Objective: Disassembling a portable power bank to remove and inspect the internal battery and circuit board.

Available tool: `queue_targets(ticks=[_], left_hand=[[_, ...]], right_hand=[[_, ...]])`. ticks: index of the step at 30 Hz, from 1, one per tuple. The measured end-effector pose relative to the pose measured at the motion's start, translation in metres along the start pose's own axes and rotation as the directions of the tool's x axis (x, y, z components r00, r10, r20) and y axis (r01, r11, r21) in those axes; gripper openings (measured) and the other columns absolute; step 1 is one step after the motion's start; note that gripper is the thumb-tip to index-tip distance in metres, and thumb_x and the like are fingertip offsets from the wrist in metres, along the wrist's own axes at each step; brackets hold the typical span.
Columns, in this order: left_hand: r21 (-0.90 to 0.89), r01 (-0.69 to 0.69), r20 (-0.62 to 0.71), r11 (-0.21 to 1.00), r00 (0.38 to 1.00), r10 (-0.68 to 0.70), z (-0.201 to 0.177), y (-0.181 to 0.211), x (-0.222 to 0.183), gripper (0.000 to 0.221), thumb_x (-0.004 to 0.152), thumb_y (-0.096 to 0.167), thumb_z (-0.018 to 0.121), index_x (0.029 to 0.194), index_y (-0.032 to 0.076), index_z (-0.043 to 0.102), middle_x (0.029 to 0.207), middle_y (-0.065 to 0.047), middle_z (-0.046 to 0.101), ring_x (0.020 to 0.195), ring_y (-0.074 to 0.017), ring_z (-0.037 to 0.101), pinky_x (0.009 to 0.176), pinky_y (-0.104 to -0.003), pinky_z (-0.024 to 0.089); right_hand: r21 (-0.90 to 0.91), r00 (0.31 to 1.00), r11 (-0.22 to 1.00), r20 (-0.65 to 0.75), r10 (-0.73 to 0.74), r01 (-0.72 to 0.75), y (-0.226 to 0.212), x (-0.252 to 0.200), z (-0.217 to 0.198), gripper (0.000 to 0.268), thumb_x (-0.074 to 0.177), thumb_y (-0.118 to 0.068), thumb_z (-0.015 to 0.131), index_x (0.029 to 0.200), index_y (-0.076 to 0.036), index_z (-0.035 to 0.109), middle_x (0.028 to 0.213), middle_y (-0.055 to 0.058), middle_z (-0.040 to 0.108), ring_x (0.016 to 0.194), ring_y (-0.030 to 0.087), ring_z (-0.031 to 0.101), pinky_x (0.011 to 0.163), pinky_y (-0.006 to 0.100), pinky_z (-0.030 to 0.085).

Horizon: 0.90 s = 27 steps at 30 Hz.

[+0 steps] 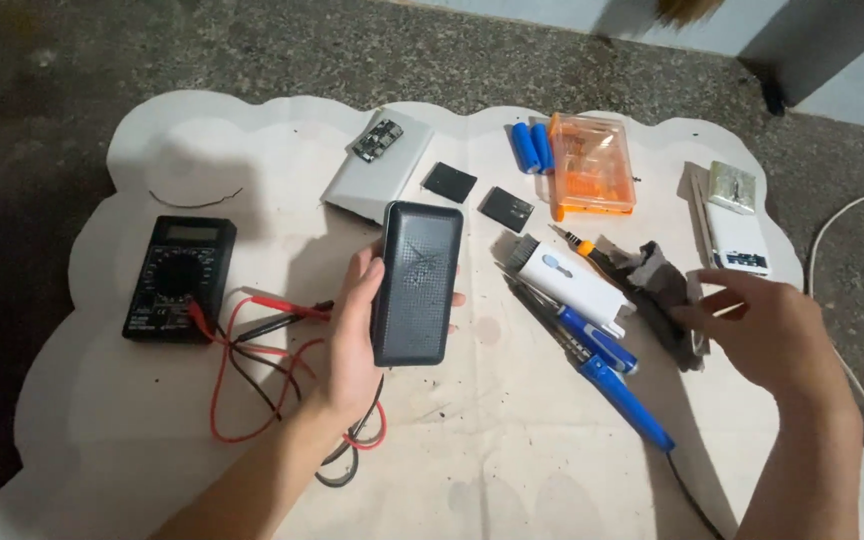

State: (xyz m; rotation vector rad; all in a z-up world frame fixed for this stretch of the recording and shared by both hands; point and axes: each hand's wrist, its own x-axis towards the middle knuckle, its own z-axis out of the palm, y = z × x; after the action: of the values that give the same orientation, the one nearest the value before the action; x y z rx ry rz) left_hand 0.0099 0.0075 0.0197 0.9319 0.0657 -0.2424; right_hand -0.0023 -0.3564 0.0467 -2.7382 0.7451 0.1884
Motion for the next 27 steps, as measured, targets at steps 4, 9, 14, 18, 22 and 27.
queue_targets(ticks=[4,9,14,18,22,27], left_hand=[[-0.011,0.012,0.0,1.0,1.0,-0.012,0.0,-0.001,0.0,0.046,0.094,0.041,0.049,0.127,0.009,0.05,0.118,-0.023,0.069,0.09,-0.0396,0.076,0.067,-0.046,0.063],[0.031,0.05,-0.045,0.998,0.998,-0.049,0.004,0.004,-0.001,0.045,0.093,0.04,0.048,0.125,0.009,0.052,0.117,-0.021,0.07,0.09,-0.0373,0.077,0.067,-0.045,0.063],[0.009,0.057,-0.018,0.998,0.998,-0.056,0.0,0.003,0.001,0.041,0.094,0.04,0.047,0.122,0.01,0.051,0.119,-0.021,0.07,0.091,-0.0387,0.077,0.069,-0.047,0.063],[-0.036,0.034,0.024,0.999,0.999,-0.033,-0.005,-0.003,0.002,0.038,0.096,0.04,0.048,0.12,0.01,0.051,0.12,-0.022,0.069,0.093,-0.0402,0.076,0.068,-0.046,0.063],[-0.075,0.019,0.056,0.997,0.998,-0.015,-0.009,-0.011,0.003,0.033,0.099,0.039,0.047,0.115,0.011,0.053,0.118,-0.022,0.07,0.093,-0.0394,0.076,0.067,-0.045,0.062],[-0.104,0.005,0.081,0.995,0.997,0.004,-0.013,-0.017,0.005,0.043,0.099,0.04,0.047,0.127,0.007,0.05,0.12,-0.025,0.068,0.09,-0.0422,0.075,0.068,-0.045,0.063]], right_hand=[[-0.113,1.0,0.993,0.007,0.03,-0.029,0.015,0.005,-0.004,0.054,0.086,-0.035,0.083,0.138,-0.025,0.071,0.096,0.003,0.084,0.089,0.024,0.075,0.078,0.041,0.055],[-0.008,0.997,0.997,0.001,0.079,-0.079,0.018,0.009,-0.002,0.057,0.086,-0.029,0.083,0.14,-0.022,0.07,0.104,0.004,0.081,0.093,0.025,0.074,0.081,0.044,0.055],[0.115,0.849,0.893,-0.382,-0.365,0.436,-0.006,-0.012,0.006,0.027,0.096,-0.011,0.08,0.122,-0.004,0.077,0.099,0.01,0.075,0.085,0.02,0.068,0.076,0.037,0.052],[0.114,0.728,0.731,-0.278,-0.627,0.673,-0.053,-0.024,0.031,0.035,0.089,-0.03,0.077,0.113,-0.003,0.078,0.112,0.013,0.077,0.105,0.029,0.066,0.096,0.042,0.045],[-0.142,0.695,0.734,-0.245,-0.676,0.664,-0.065,-0.028,0.053,0.044,0.09,-0.039,0.075,0.12,-0.007,0.074,0.121,0.014,0.071,0.099,0.042,0.054,0.086,0.049,0.046],[0.404,0.733,0.613,-0.412,-0.542,0.679,-0.09,-0.066,0.026,0.05,0.085,-0.018,0.083,0.13,-0.006,0.063,0.115,0.012,0.056,0.114,0.027,0.063,0.068,0.033,0.049]])
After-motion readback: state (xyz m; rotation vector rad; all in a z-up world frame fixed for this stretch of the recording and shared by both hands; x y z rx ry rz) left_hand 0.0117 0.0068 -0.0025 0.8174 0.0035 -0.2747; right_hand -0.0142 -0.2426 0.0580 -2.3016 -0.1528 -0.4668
